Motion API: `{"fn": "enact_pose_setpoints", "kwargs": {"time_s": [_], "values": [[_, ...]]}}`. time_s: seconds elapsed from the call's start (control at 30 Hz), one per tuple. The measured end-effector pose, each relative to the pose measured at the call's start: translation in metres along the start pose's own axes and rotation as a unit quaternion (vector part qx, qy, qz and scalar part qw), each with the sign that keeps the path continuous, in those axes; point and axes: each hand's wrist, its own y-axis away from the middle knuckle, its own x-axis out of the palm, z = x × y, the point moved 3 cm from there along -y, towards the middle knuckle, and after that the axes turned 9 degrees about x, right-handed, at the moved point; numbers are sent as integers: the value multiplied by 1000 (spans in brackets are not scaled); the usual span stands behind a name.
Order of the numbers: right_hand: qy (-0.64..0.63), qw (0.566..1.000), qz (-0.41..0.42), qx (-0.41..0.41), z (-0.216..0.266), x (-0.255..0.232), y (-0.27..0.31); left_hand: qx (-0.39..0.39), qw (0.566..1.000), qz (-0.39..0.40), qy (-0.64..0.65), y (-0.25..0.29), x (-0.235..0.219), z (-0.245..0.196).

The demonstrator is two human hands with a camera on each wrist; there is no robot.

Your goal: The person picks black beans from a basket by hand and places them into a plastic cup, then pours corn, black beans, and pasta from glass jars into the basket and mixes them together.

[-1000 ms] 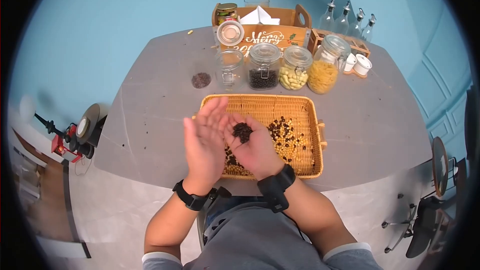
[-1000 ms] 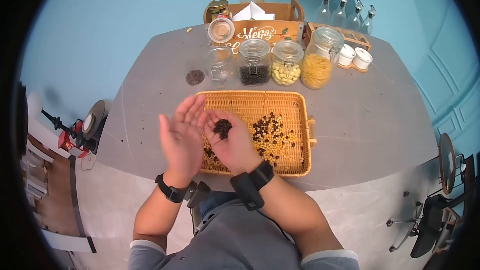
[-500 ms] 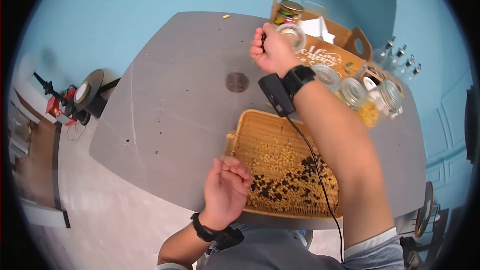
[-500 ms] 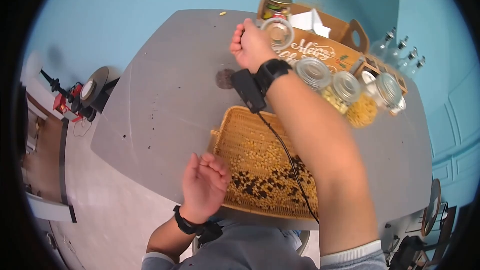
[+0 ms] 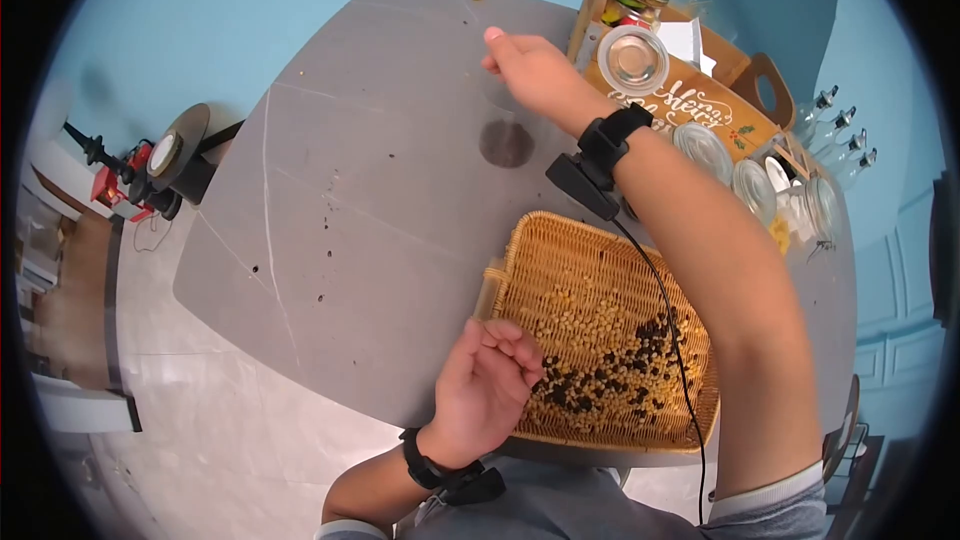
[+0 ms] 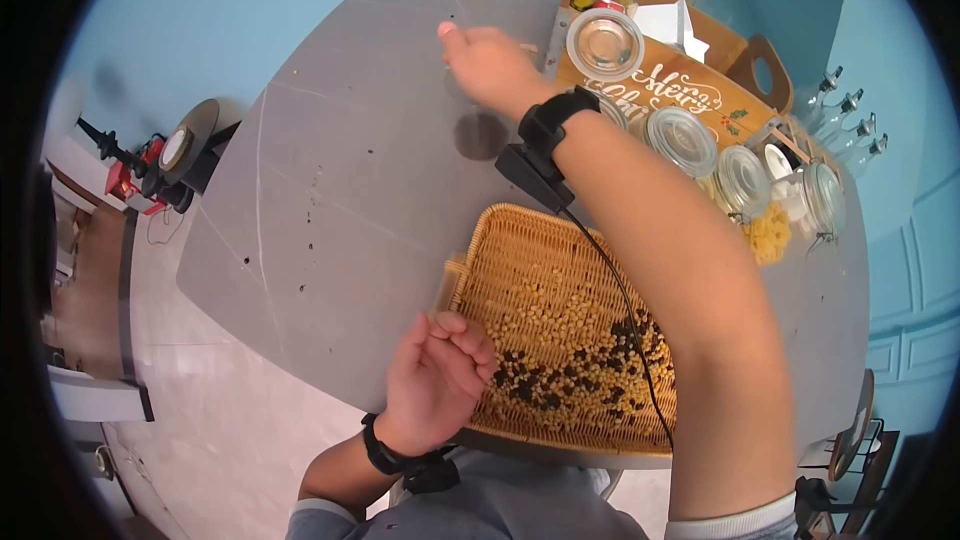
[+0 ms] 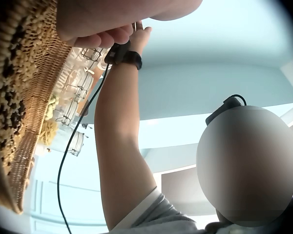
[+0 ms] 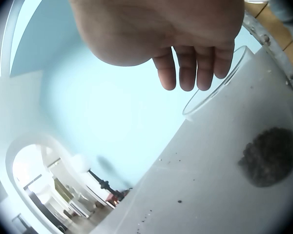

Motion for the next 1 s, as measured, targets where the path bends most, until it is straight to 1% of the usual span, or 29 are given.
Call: {"fn": "enact_pose_setpoints", "kwargs": {"time_s": [0.03, 0.07, 0.13, 0.17, 0.2, 0.23, 0.27, 0.3, 0.33, 0.37, 0.4, 0.43, 0.47, 0.5, 0.53, 0.57, 0.63, 0.7, 0.73, 0.77, 0.87, 0.97, 1.0], "values": [[110, 991, 5, -75, 0, 2, 0, 12, 1000, -1, 0, 1, 2, -1], [107, 992, 5, -68, -4, 3, 0, 7, 1000, -5, -1, 2, 2, -2], [127, 981, -33, -143, -13, 6, 5, 33, 999, -11, -3, 4, 4, -7], [125, 983, -29, -128, -13, 3, 16, 43, 999, -20, 1, 6, 6, -9], [143, 981, -12, -130, 1, -5, 27, 34, 999, -31, 2, 9, 6, -11], [161, 978, 5, -136, 10, -12, 36, 45, 999, -20, 8, 11, 7, -16], [127, 980, 22, -154, 9, -14, 47, 60, 998, -7, 14, 12, 10, -20], [92, 979, 40, -175, 13, -18, 63, 70, 996, -50, 27, 15, 15, -23], [107, 969, 99, -199, 14, -22, 86, 72, 995, -55, 29, 17, 10, -26], [121, 954, 156, -224, 19, -27, 118, 74, 996, -32, 37, 18, 6, -29], [146, 942, 217, -212, 17, -30, 148, 78, 996, -9, 44, 20, 4, -30], [171, 924, 276, -201, 13, -31, 175, 85, 995, -27, 49, 22, 5, -30], [167, 909, 316, -213, 4, -29, 197, 92, 994, -31, 51, 24, 3, -29], [163, 893, 355, -223, -9, -24, 216, 82, 995, -28, 48, 26, 0, -27], [177, 890, 363, -210, -21, -20, 231, 72, 996, -22, 45, 27, -2, -25], [191, 888, 370, -197, -33, -15, 242, 80, 995, -23, 46, 29, -2, -24], [196, 886, 366, -206, -48, -6, 253, 43, 998, -15, 43, 32, -3, -17], [200, 886, 361, -214, -61, 2, 259, 43, 998, -16, 37, 34, -3, -12], [210, 885, 339, -242, -65, 7, 260, 39, 999, -16, 31, 34, -3, -9], [221, 882, 316, -269, -66, 8, 261, 43, 998, -17, 32, 35, -3, -7], [243, 874, 301, -293, -65, 7, 263, 48, 999, -12, 15, 37, -2, -2], [232, 879, 306, -282, -65, 6, 262, 59, 998, -18, -17, 35, -2, -2], [232, 879, 306, -284, -66, 3, 260, 44, 999, -8, -21, 34, -2, -1]]}}
